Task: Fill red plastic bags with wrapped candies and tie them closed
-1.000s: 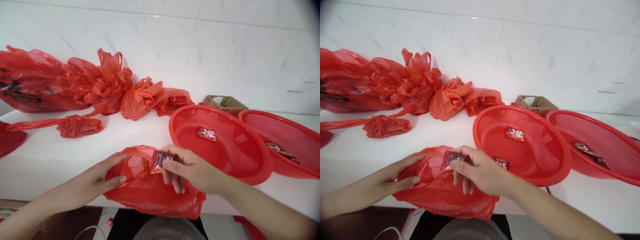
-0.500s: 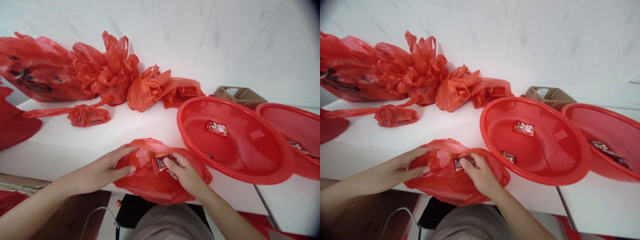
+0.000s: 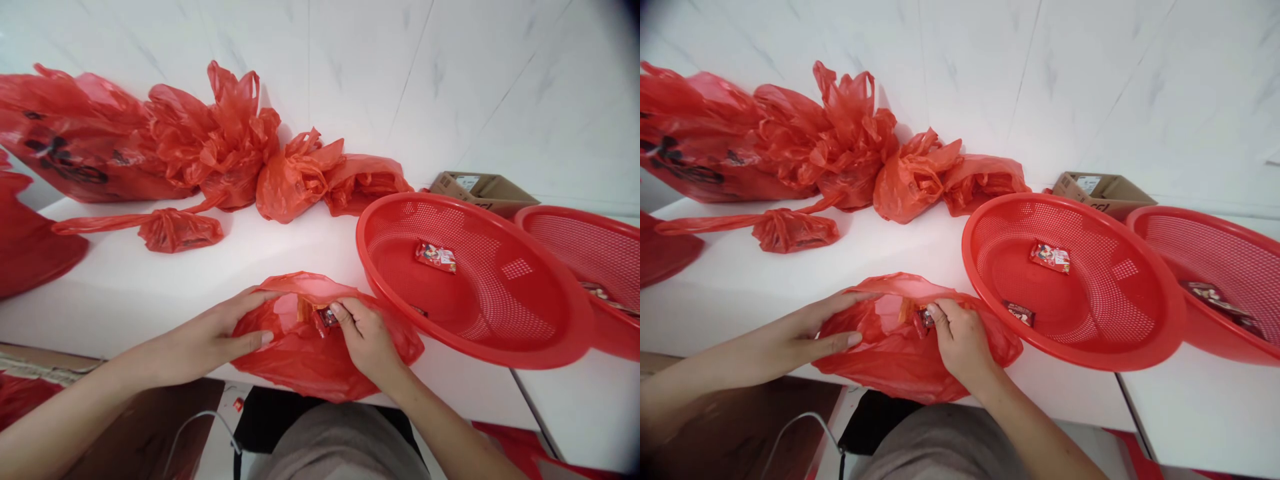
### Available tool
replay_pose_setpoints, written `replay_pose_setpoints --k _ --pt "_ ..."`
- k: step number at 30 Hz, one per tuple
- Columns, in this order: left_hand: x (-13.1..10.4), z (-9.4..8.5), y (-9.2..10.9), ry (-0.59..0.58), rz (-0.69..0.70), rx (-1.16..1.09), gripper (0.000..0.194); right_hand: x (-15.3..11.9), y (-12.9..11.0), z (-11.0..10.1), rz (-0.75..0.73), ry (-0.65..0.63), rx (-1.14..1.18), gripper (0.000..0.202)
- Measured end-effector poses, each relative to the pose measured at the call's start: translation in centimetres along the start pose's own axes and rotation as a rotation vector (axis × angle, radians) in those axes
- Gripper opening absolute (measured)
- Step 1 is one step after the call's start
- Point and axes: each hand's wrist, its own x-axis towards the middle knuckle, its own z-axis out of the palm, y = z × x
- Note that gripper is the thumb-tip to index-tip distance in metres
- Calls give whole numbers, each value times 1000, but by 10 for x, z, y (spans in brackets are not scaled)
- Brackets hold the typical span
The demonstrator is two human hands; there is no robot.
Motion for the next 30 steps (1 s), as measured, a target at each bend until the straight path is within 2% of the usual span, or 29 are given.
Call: replay_pose_setpoints --k 2,5,8,10,13,16,21,25,27,29,30 --pt "0 -1 -1 7 2 26 59 2 -3 -3 -50 16 -47 29" --pt "0 -1 -4 20 7 48 56 3 -7 -7 -125 3 2 22" --pt "3 2 -6 62 -4 43 43 1 -12 -7 -240 -17 38 19" --pt "7 3 -5 59 -27 42 31 0 -16 -5 -369 -3 0 23" --pt "12 6 -1 15 -54 -8 38 -2 -24 1 -556 66 -79 25" --pt "14 6 1 17 -65 -142 38 -2 -29 6 -614 120 -47 26" --pt "14 5 -1 20 -93 -238 27 -4 -22 10 -536 32 103 32" --pt "13 5 2 37 -94 -180 24 -2 -22 10 -206 -86 311 35" --pt "14 7 4 53 -56 -93 24 2 -29 9 -52 -177 370 26" --pt "16 9 6 99 -15 23 23 6 -37 10 4 -294 375 16" --pt "17 11 6 128 3 85 22 8 -40 11 8 -335 371 18"
